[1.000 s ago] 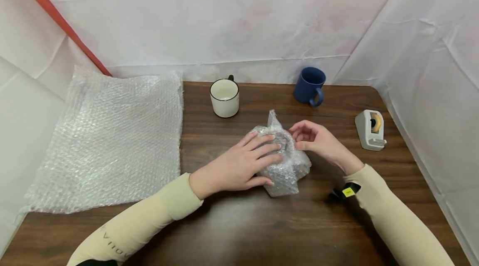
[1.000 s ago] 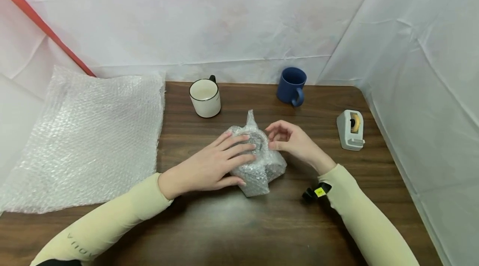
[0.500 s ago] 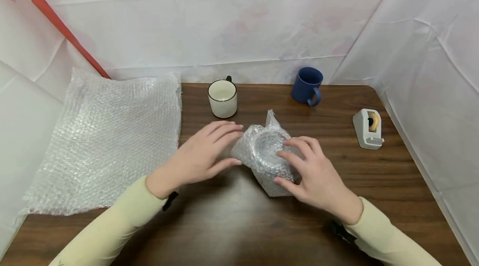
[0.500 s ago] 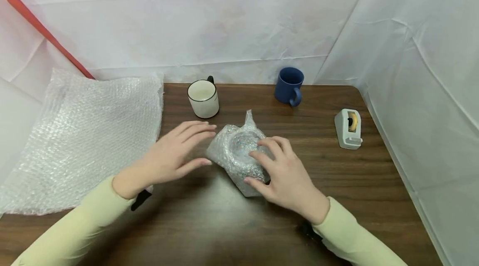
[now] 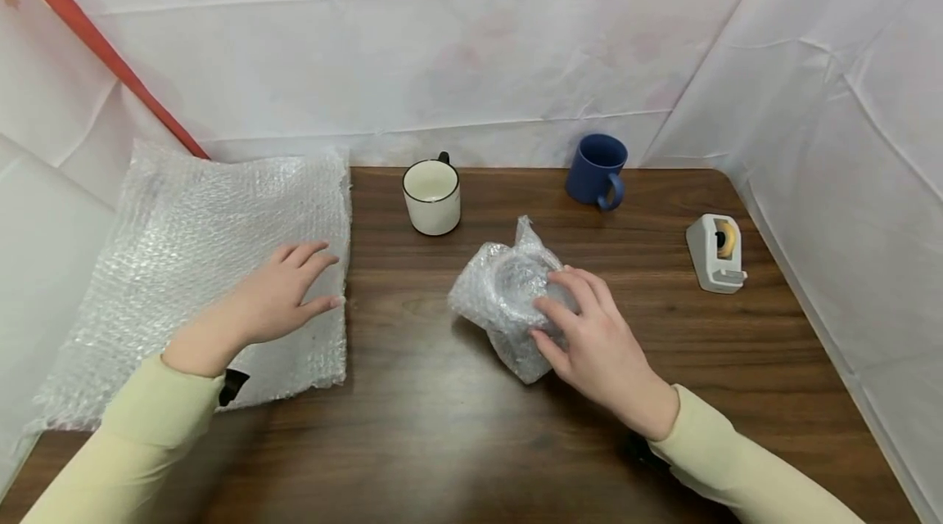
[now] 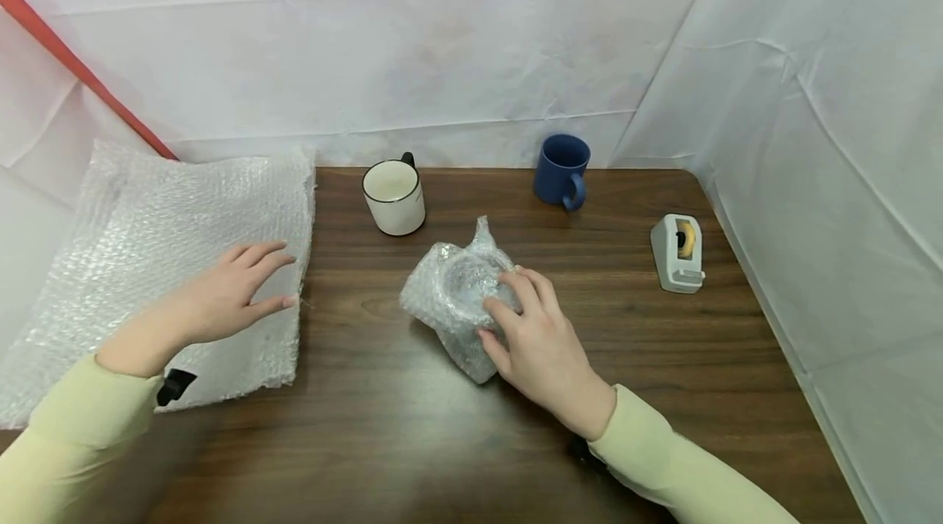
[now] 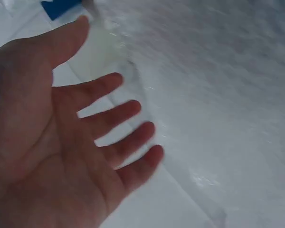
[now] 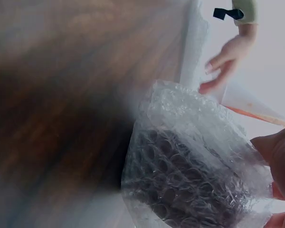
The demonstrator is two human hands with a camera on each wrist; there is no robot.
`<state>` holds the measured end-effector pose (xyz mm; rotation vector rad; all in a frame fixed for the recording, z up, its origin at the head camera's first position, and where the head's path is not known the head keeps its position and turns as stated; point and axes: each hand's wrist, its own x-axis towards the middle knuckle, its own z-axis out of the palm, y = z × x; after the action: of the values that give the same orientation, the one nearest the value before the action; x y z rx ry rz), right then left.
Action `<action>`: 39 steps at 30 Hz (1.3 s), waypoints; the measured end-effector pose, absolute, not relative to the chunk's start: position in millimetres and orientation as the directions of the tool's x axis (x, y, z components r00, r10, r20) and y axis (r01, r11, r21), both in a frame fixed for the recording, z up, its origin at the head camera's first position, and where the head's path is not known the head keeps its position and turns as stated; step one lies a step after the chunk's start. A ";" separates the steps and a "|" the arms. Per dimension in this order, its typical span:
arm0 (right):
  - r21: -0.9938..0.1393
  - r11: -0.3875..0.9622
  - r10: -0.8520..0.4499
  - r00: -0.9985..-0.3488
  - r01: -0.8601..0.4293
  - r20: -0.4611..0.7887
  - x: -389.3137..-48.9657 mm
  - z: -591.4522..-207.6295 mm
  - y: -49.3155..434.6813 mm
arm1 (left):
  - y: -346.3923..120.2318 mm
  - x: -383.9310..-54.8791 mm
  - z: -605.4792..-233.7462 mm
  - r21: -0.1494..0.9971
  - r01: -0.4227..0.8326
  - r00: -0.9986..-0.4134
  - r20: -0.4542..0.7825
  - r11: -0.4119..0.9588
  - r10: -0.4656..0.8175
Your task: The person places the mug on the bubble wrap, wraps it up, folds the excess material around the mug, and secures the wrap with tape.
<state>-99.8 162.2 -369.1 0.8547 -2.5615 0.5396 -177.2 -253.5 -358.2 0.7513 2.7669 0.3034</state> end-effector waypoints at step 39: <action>-0.226 0.817 -0.328 -0.749 -0.531 0.575 -254.1 -399.9 161.2 | -239.1 -161.7 -396.2 0.323 0.216 -0.912 -0.270 0.921 0.309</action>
<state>-254.1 161.2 -399.9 0.6336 -2.4734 0.5167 -161.7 -239.1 -396.2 0.3878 2.7625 0.4126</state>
